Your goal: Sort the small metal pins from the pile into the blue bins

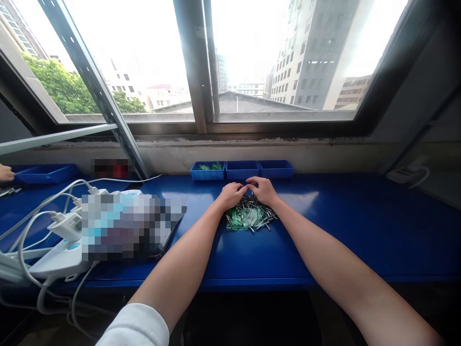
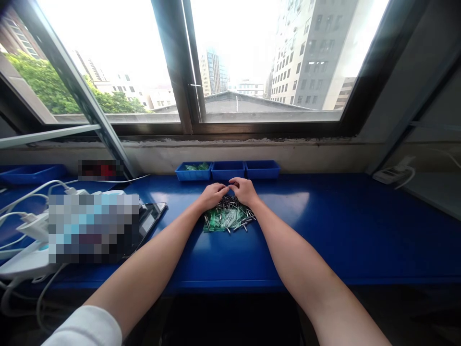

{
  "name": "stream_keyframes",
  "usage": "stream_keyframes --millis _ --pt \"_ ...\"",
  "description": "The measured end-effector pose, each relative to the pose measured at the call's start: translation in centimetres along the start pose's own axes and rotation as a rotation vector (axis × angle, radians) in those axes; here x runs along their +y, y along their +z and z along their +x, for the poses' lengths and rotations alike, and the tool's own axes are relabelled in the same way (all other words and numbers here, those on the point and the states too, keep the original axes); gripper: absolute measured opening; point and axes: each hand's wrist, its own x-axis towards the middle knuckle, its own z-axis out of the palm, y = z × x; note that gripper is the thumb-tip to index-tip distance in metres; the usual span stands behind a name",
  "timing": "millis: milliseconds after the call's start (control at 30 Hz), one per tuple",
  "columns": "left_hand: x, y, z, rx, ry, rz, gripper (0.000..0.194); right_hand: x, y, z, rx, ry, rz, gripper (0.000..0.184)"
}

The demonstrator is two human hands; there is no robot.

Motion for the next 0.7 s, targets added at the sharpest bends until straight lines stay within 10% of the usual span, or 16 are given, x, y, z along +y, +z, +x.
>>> stream_keyframes --millis 533,700 --pt "-1.1 -0.6 0.0 0.098 -0.248 0.07 0.059 0.2 -1.2 0.2 -0.017 0.039 0.093 0.022" --pt "-0.8 -2.6 -0.4 0.141 -0.315 0.012 0.055 0.0 -2.9 0.5 -0.04 0.255 0.282 0.015"
